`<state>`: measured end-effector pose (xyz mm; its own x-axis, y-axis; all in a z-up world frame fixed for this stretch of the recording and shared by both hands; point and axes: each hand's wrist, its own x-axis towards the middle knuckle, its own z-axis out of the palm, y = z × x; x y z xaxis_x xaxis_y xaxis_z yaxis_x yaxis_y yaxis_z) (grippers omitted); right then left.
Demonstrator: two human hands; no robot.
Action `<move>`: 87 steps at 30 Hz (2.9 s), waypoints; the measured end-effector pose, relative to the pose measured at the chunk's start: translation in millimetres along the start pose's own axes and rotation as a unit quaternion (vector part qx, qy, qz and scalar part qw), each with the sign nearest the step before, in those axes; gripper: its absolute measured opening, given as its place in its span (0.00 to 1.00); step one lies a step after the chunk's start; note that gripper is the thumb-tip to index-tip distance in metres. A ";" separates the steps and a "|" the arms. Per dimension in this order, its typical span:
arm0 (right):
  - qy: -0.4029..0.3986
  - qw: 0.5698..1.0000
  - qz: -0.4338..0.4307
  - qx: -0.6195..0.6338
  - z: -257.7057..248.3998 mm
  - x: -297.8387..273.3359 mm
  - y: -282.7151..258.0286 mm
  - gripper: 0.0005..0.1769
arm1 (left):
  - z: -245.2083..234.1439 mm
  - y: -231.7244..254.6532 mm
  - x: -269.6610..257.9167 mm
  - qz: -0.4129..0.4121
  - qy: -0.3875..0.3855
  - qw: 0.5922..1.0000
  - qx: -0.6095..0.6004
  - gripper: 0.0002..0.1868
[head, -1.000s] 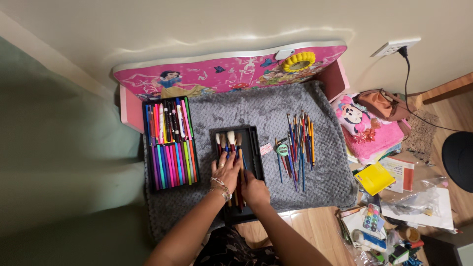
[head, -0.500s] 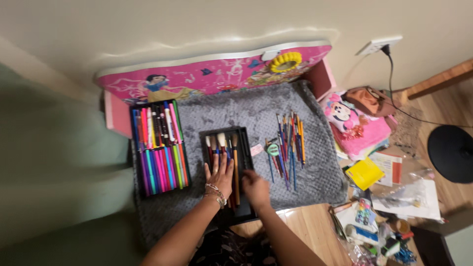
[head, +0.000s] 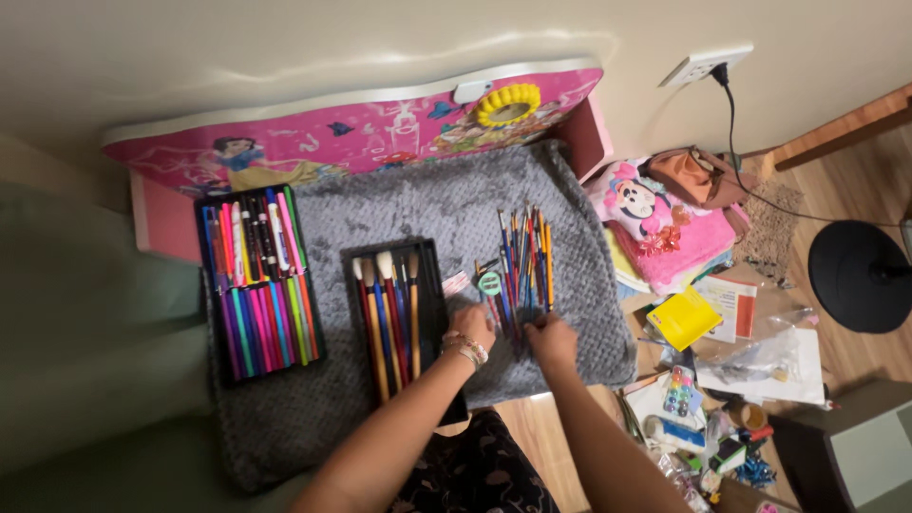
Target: The person organizes art supplies by sorting paintbrushes and markers into a black case, then places the case and other items like a watercolor set and hair accessories into a storage box. The person arranges the items neatly inside the box.
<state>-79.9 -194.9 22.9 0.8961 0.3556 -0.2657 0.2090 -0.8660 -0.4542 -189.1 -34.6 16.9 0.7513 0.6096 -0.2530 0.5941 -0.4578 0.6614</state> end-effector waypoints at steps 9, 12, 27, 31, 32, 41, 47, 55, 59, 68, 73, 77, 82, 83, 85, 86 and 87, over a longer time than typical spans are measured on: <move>-0.050 0.987 0.051 0.144 -11.2 10.3 -42.5 0.21 | 75.0 2.6 27.8 -0.203 0.090 0.971 -0.094 0.13; -0.126 0.969 0.057 0.207 -13.4 15.7 -57.4 0.19 | 72.3 20.2 29.0 -0.217 0.081 0.968 -0.099 0.12; -0.390 0.728 0.173 0.537 -50.4 22.1 -11.3 0.08 | 84.6 2.0 -4.0 -0.157 0.067 0.900 -0.402 0.18; -0.419 0.765 0.083 0.482 -39.8 18.6 -6.7 0.12 | 50.0 29.6 9.0 -0.200 -0.067 0.829 -0.518 0.34; -0.416 0.793 0.039 0.442 -36.8 17.9 -8.5 0.13 | 38.7 43.2 13.0 -0.152 -0.030 0.858 -0.490 0.32; -0.212 0.873 -0.217 0.382 -37.1 37.7 -54.5 0.22 | -31.9 125.7 17.8 0.087 0.159 0.920 -0.348 0.14; -0.190 0.899 -0.192 0.344 -42.5 32.1 -63.2 0.30 | -44.5 123.5 14.7 0.023 0.162 0.925 -0.344 0.25; -0.179 0.943 -0.112 0.257 -18.6 38.6 -52.6 0.12 | -21.7 123.2 18.8 0.051 0.200 0.930 -0.303 0.13; -0.158 0.909 -0.228 0.311 -43.7 26.9 -70.1 0.14 | -36.6 120.4 21.2 0.001 0.161 0.933 -0.323 0.14; -0.353 0.874 -0.056 0.330 -22.9 -27.5 -159.4 0.10 | -140.5 1.9 -25.9 -0.075 0.235 0.965 -0.090 0.09; -0.411 0.865 0.057 0.282 9.9 -61.2 -186.9 0.08 | -152.1 -43.0 -50.3 -0.033 0.104 0.987 0.122 0.14; -0.353 0.916 0.073 0.178 29.2 -70.1 -200.1 0.12 | -153.5 -52.0 -52.1 0.009 0.112 0.983 0.145 0.18; -0.227 0.972 -0.066 -0.012 51.6 -70.9 -197.8 0.19 | -159.8 -58.3 -59.0 -0.011 0.089 0.987 0.135 0.20; -0.208 0.974 -0.082 -0.028 54.9 -71.3 -198.6 0.19 | -161.2 -59.7 -60.1 -0.001 0.096 0.987 0.127 0.18; -0.179 0.978 -0.098 -0.043 58.0 -75.7 -200.8 0.19 | -161.9 -62.7 -62.3 0.004 0.097 0.988 0.116 0.17; -0.168 0.980 -0.099 -0.042 56.9 -78.1 -202.0 0.19 | -161.2 -64.0 -63.0 -0.002 0.090 0.989 0.114 0.18; -0.158 0.982 -0.098 -0.041 54.5 -81.3 -203.4 0.18 | -159.6 -65.1 -63.3 -0.008 0.082 0.990 0.111 0.19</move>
<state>-216.6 -28.5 90.6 0.6717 0.5989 -0.4361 0.4089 -0.7905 -0.4558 -321.2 59.9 102.6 0.6952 0.7067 -0.1312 0.6678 -0.5675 0.4817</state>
